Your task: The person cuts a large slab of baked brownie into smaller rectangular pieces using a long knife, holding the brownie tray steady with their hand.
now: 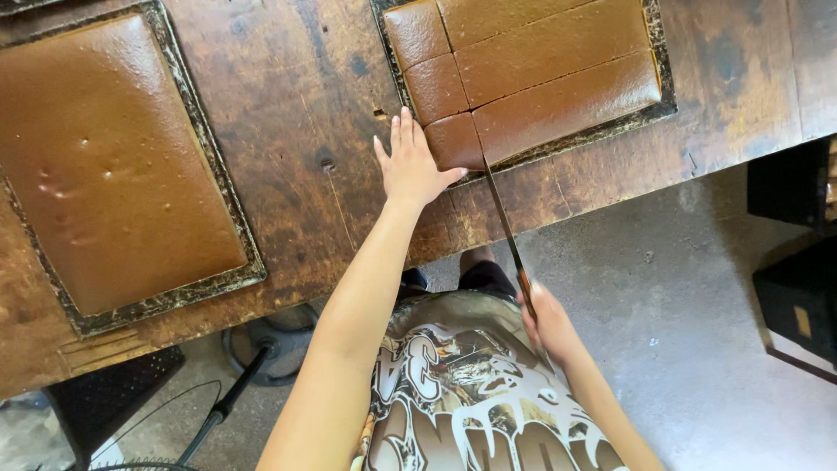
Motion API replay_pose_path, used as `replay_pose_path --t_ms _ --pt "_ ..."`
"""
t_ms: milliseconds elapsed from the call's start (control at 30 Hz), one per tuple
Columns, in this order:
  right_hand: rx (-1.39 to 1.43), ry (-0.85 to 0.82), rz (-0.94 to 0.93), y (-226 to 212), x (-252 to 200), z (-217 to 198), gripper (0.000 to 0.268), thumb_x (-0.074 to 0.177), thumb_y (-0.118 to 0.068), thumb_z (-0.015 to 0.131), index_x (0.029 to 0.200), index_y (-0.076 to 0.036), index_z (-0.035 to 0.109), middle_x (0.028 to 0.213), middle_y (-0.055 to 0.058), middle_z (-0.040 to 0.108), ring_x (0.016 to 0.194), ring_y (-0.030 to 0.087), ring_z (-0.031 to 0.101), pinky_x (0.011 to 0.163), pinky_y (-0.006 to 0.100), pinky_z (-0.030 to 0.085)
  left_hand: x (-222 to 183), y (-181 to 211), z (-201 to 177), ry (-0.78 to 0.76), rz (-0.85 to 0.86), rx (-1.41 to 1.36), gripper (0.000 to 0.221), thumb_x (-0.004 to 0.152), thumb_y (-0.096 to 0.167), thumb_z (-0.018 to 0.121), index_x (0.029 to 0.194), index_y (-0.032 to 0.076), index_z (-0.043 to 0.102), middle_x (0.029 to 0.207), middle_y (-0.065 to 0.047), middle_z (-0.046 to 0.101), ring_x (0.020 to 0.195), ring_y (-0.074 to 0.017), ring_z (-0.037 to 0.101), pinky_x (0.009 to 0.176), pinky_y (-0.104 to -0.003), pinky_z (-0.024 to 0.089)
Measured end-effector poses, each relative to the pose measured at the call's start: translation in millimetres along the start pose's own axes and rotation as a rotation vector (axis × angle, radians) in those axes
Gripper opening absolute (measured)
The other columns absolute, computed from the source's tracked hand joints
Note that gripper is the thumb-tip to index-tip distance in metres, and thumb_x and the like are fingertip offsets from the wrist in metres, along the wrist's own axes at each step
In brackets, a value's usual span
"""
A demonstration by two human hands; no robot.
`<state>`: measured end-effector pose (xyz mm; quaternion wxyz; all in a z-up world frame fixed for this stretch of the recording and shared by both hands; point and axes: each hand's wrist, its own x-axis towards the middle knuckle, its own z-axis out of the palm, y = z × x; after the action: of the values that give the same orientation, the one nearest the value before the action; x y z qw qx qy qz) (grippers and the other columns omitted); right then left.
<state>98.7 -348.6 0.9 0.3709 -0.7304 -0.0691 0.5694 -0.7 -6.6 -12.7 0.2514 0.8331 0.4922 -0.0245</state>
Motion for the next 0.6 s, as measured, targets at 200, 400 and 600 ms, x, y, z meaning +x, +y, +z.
replay_pose_path --t_ms 200,400,600 --pt "0.099 0.015 0.227 -17.5 -82.2 -35.0 0.049 0.104 -0.047 0.034 0.105 -0.004 0.059 0.056 -0.002 0.04 0.04 0.007 0.028 0.035 0.025 0.023 -6.2 -0.7 -0.1 -0.004 0.01 -0.03 0.132 0.065 0.07 0.082 0.158 -0.002 0.022 0.169 -0.015 0.011 0.156 -0.0286 0.012 0.122 -0.064 0.01" --pt "0.217 -0.028 0.15 -81.6 -55.6 -86.2 0.046 0.106 -0.044 0.033 0.101 -0.003 0.052 0.058 0.001 0.043 0.039 0.01 0.031 0.034 0.029 0.026 -5.4 -1.5 -1.4 -0.052 -0.005 -0.006 0.134 0.066 0.074 0.08 0.158 -0.002 0.018 0.17 -0.015 0.008 0.158 -0.0285 0.008 0.124 -0.062 0.008" --pt "0.251 0.006 -0.183 -157.6 88.4 -109.1 0.041 0.11 -0.049 0.036 0.107 -0.012 0.052 0.062 -0.001 0.042 0.043 0.009 0.032 0.038 0.027 0.025 -0.5 -5.6 -5.5 -0.081 -0.001 -0.019 0.141 0.062 0.074 0.082 0.159 -0.001 0.013 0.17 -0.014 0.005 0.158 -0.0279 0.006 0.123 -0.06 0.008"
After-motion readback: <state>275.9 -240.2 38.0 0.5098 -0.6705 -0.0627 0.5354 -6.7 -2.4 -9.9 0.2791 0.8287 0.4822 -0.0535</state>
